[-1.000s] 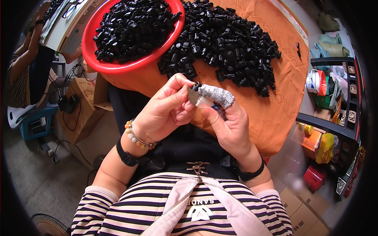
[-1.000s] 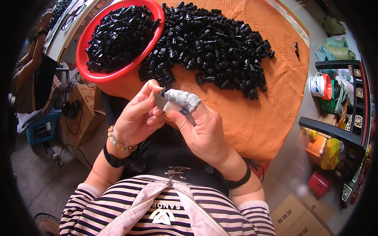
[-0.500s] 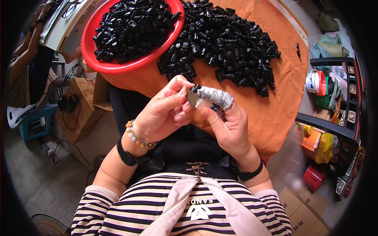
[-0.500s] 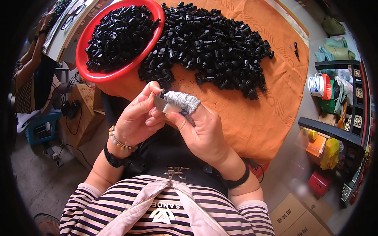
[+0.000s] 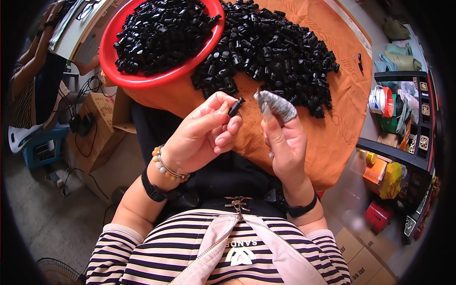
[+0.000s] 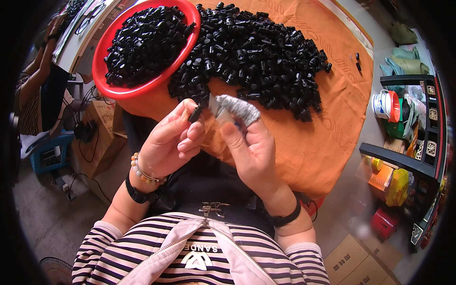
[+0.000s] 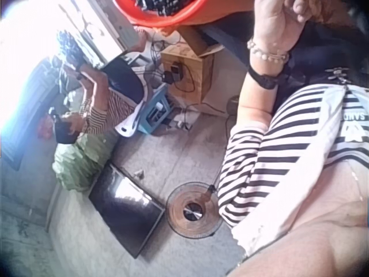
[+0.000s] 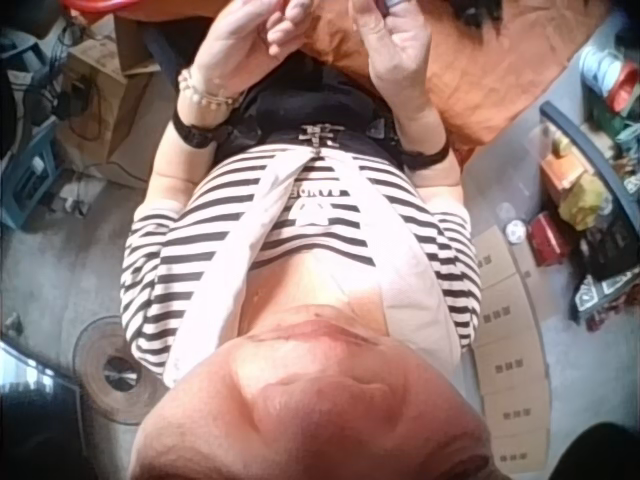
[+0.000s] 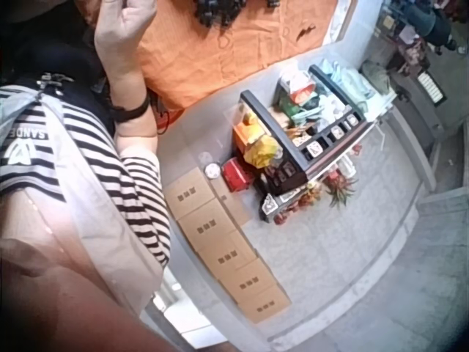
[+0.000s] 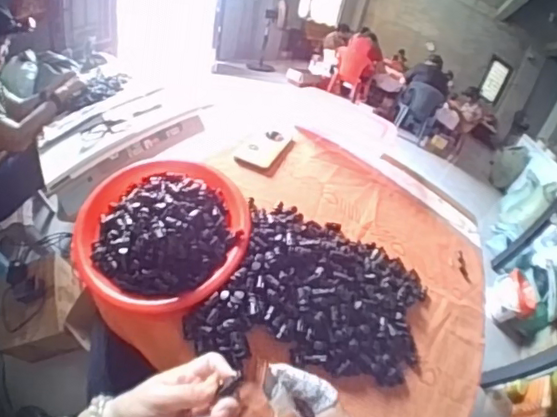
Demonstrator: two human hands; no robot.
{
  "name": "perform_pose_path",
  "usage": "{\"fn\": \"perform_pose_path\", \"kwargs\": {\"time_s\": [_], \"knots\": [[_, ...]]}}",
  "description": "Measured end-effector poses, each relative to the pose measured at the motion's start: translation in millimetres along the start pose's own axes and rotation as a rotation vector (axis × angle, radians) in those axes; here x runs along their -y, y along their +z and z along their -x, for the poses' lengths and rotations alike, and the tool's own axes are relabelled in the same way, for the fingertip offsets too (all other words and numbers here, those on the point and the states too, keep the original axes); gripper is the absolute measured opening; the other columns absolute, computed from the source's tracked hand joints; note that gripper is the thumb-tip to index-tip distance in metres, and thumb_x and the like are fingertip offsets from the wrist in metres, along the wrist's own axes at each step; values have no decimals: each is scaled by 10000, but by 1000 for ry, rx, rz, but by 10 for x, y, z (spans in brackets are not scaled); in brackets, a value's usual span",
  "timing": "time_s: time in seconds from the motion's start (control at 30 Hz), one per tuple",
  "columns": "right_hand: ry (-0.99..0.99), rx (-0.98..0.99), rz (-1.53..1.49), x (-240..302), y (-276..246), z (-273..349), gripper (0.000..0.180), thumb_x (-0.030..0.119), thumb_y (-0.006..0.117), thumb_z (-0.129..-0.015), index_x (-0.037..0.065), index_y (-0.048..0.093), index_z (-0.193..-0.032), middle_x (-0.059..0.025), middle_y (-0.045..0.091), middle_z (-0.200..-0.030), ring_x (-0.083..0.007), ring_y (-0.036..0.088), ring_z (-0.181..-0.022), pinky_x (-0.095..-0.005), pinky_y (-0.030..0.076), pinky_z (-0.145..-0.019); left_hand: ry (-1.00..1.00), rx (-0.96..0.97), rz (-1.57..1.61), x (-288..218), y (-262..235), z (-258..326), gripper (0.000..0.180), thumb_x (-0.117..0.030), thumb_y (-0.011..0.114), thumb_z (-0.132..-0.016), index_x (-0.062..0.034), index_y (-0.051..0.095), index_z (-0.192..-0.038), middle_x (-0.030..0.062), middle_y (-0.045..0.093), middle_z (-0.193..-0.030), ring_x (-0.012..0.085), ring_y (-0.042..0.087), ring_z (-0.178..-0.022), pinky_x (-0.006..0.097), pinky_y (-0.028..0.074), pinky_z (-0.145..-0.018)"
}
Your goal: Inspecting and trimming small black plastic shoe components at a workbench.
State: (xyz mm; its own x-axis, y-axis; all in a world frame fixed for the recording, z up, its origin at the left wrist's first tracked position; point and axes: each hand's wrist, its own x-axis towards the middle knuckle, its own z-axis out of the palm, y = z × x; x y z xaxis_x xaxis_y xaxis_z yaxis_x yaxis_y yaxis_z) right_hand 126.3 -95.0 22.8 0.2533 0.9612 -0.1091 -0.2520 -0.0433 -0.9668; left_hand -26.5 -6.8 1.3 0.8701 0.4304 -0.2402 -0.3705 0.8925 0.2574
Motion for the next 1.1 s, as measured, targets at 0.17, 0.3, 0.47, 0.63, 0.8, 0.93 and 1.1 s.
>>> {"fn": "perform_pose_path", "kwargs": {"time_s": [0.17,0.3,0.47,0.63,0.8,0.93,1.1], "knots": [[-38,-53,-12,-20,24,-50,415,163,547,-897,-35,406,-1234,-95,521,-1151,-116,480,-1048,-251,363,-919,-17,2,-33,18,4,-15,156,-196,467,-931,-115,459,-1064,44,531,-805,58,443,-576,182,346,-482],[-42,-9,-85,-31,108,-113,419,90,577,-869,-38,406,-1230,-87,524,-1141,-102,508,-1006,-223,405,-874,-29,35,-99,61,-2,-33,136,-194,465,-931,-117,460,-1043,37,531,-799,56,435,-567,181,343,-481],[-156,-109,-74,-57,152,-195,386,42,564,-866,-38,425,-1217,-70,528,-1132,-72,495,-993,-214,413,-858,-34,56,-78,41,2,-17,127,-194,465,-930,-118,460,-1031,29,530,-792,53,430,-566,177,337,-483],[-24,-152,-67,-52,-49,-138,385,27,573,-857,-15,441,-1216,-58,520,-1164,-69,492,-984,-206,405,-856,-7,-4,-78,-28,30,-11,142,-195,475,-924,-123,462,-1046,36,538,-803,52,433,-571,177,338,-485],[-164,-332,160,-61,-374,-118,423,-13,629,-802,15,485,-1198,54,492,-846,10,423,-713,-131,374,-664,302,-154,-280,-193,74,36,179,-175,504,-902,-88,465,-1053,53,548,-803,65,443,-567,169,345,-488],[-219,-454,226,-80,-516,-96,420,-24,620,-800,15,489,-1197,49,498,-798,-6,439,-711,-141,378,-680,624,-291,-368,-580,79,48,159,-160,491,-910,-64,483,-1037,69,570,-834,72,472,-599,180,393,-520],[-301,-378,436,-228,-518,-149,437,-47,604,-789,37,483,-1201,-17,559,-937,-60,533,-843,-202,454,-716,759,-304,-494,-1039,77,30,262,-185,449,-932,-41,462,-1151,146,585,-1029,142,607,-814,216,508,-661]]}}
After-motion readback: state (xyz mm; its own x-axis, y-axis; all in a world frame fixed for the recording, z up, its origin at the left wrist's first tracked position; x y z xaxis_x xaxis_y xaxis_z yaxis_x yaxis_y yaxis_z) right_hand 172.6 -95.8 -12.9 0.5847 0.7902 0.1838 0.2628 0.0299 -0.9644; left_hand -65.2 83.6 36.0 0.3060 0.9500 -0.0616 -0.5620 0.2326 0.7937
